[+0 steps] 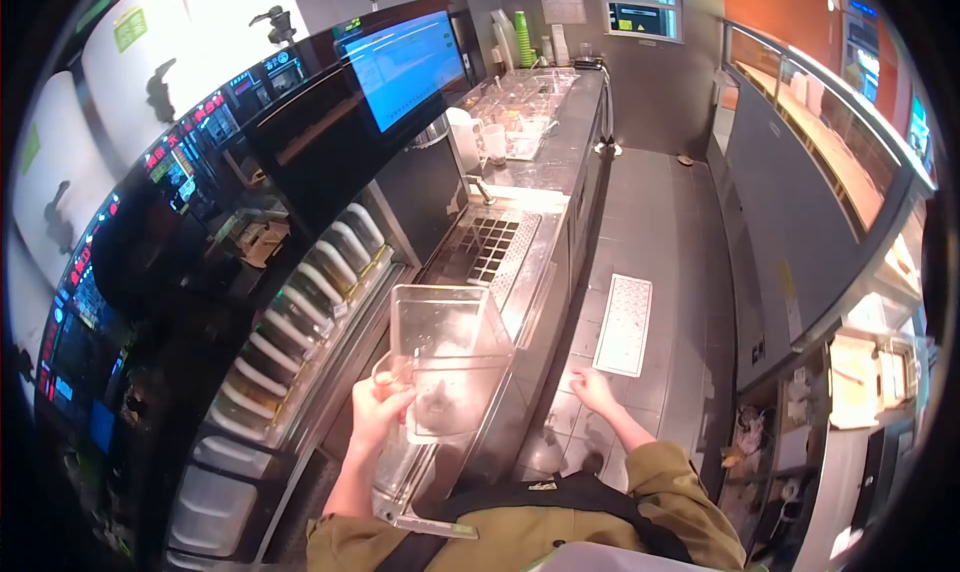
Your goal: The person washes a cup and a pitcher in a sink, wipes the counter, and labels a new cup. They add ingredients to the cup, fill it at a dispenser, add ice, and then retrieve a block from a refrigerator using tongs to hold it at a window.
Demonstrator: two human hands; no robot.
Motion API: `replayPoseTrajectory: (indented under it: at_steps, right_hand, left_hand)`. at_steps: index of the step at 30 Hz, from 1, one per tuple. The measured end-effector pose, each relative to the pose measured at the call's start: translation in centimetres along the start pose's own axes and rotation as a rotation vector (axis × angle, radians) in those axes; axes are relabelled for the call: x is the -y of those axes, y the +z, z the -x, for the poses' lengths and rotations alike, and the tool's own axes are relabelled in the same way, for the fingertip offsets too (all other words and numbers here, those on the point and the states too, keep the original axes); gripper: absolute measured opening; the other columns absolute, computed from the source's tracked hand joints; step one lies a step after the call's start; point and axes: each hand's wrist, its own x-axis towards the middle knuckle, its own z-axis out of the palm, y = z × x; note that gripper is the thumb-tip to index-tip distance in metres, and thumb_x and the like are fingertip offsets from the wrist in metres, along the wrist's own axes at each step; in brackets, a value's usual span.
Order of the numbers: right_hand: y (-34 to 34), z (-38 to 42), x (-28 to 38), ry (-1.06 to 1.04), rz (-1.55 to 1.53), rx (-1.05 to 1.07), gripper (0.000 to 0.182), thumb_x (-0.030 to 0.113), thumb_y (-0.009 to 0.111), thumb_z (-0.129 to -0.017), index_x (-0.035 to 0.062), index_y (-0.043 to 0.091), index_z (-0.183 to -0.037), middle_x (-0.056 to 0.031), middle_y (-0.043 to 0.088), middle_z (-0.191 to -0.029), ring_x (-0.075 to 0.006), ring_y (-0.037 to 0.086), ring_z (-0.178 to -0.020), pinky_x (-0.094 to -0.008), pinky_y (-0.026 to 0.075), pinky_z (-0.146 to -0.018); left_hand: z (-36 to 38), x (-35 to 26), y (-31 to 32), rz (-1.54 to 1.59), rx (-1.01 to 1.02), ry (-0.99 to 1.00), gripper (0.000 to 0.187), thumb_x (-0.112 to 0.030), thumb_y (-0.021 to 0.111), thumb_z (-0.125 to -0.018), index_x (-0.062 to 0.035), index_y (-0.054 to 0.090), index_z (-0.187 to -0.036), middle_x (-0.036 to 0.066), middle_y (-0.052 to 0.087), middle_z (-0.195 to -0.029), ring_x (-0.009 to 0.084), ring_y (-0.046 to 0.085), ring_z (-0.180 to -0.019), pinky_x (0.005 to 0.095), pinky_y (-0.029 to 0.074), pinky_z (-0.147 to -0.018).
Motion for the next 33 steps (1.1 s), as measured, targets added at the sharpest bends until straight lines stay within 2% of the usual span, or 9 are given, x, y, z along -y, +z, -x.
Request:
replayPoseTrajectory:
  at_steps: [4, 7, 11, 18, 20, 23, 26, 30, 33]
  right_hand:
    - [-4.3, -8.3, -7.9, 0.078, 0.136, 0.095, 0.037, 0.022, 0.06, -0.07, 0.0002, 0.057, -0.1, -0.0194, 0.059, -0.091, -0.0298, 0.058, -0.083, -0.0344, 0.045, -0.075]
    - [-8.5, -17.9, -8.4, -0.036, 0.183, 0.146, 0.038, 0.021, 0.06, -0.069, -0.0004, 0.056, -0.101, -0.0197, 0.058, -0.095, -0.0309, 0.057, -0.088, -0.0346, 0.044, -0.079]
    - [-14.0, -31.9, 1.2, -0.448, 0.011, -0.15, 0.033, 0.015, 0.055, -0.073, -0.0011, 0.053, -0.101, -0.0164, 0.056, -0.097, -0.0268, 0.056, -0.087, -0.0339, 0.045, -0.077]
    - [-19.3, -45.2, 26.5, -1.16, -0.134, -0.274, 0.047, 0.007, 0.057, -0.072, 0.0055, 0.044, -0.116, -0.0119, 0.051, -0.109, -0.0225, 0.051, -0.098, -0.0328, 0.039, -0.086]
    - [-19.7, -46.9, 30.8, -1.262, -0.2, -0.199, 0.04, 0.008, 0.058, -0.07, 0.0063, 0.046, -0.108, -0.0118, 0.048, -0.117, -0.026, 0.044, -0.11, -0.0358, 0.035, -0.091]
    - [-18.7, -50.5, 35.1, -1.461, -0.147, -0.402, 0.055, 0.013, 0.06, -0.067, 0.0068, 0.042, -0.119, -0.007, 0.054, -0.094, -0.0289, 0.04, -0.113, -0.0387, 0.035, -0.092]
    - [-17.5, -52.9, 37.1, -1.492, -0.178, -0.346, 0.06, 0.013, 0.061, -0.066, 0.0069, 0.039, -0.122, -0.0065, 0.054, -0.094, -0.0301, 0.036, -0.116, -0.0418, 0.032, -0.093]
    - [-16.3, -54.7, 38.2, -1.571, -0.153, -0.304, 0.033, 0.015, 0.062, -0.066, 0.0043, 0.046, -0.092, -0.009, 0.05, -0.114, -0.0343, 0.031, -0.12, -0.0438, 0.027, -0.096]
    - [-15.9, -55.7, 38.7, -1.641, -0.158, -0.315, 0.03, 0.015, 0.062, -0.066, 0.0054, 0.045, -0.089, -0.0114, 0.047, -0.12, -0.0347, 0.03, -0.12, -0.0443, 0.025, -0.097]
  left_hand:
    - [-8.5, 3.9, 4.6, 0.054, -0.058, 0.111, 0.018, -0.011, 0.062, -0.071, -0.0035, 0.052, -0.058, 0.0, 0.048, -0.049, 0.0069, 0.041, -0.039, 0.021, 0.033, -0.036]
    - [-14.5, 5.6, 8.3, 0.139, -0.213, 0.118, 0.025, -0.012, 0.062, -0.073, -0.0055, 0.049, -0.053, 0.0, 0.044, -0.047, 0.0071, 0.038, -0.038, 0.0214, 0.031, -0.036]
    - [-23.4, 8.1, 12.8, 0.212, -0.544, 0.084, 0.03, -0.015, 0.063, -0.075, -0.0078, 0.046, -0.051, -0.001, 0.042, -0.046, 0.0074, 0.039, -0.038, 0.021, 0.033, -0.037]
    - [-36.5, 16.6, 15.1, 0.002, -0.826, 0.285, 0.024, -0.015, 0.065, -0.075, -0.0062, 0.049, -0.059, -0.002, 0.046, -0.046, 0.0053, 0.04, -0.037, 0.0202, 0.032, -0.038]
    - [-38.6, 17.9, 15.0, 0.036, -0.874, 0.331, 0.024, -0.015, 0.066, -0.074, -0.0064, 0.048, -0.059, -0.002, 0.046, -0.047, 0.0052, 0.04, -0.037, 0.0201, 0.032, -0.038]
    - [-41.7, 19.5, 13.9, 0.133, -0.89, 0.346, 0.024, -0.014, 0.067, -0.073, -0.0061, 0.049, -0.059, -0.002, 0.046, -0.047, 0.0047, 0.04, -0.038, 0.0198, 0.032, -0.038]
    - [-42.8, 21.3, 13.6, 0.1, -0.972, 0.298, 0.024, -0.016, 0.065, -0.075, -0.0037, 0.052, -0.059, -0.002, 0.047, -0.046, 0.0053, 0.04, -0.037, 0.0212, 0.03, -0.036]
    - [-44.2, 22.9, 13.6, 0.078, -1.056, 0.222, 0.015, -0.015, 0.065, -0.074, -0.001, 0.058, -0.076, 0.001, 0.052, -0.055, 0.006, 0.042, -0.039, 0.0206, 0.034, -0.038]
    - [-45.1, 25.3, 12.8, -0.024, -1.108, 0.322, 0.02, -0.015, 0.065, -0.075, -0.0011, 0.056, -0.086, 0.002, 0.055, -0.068, 0.0059, 0.044, -0.044, 0.0202, 0.036, -0.04]
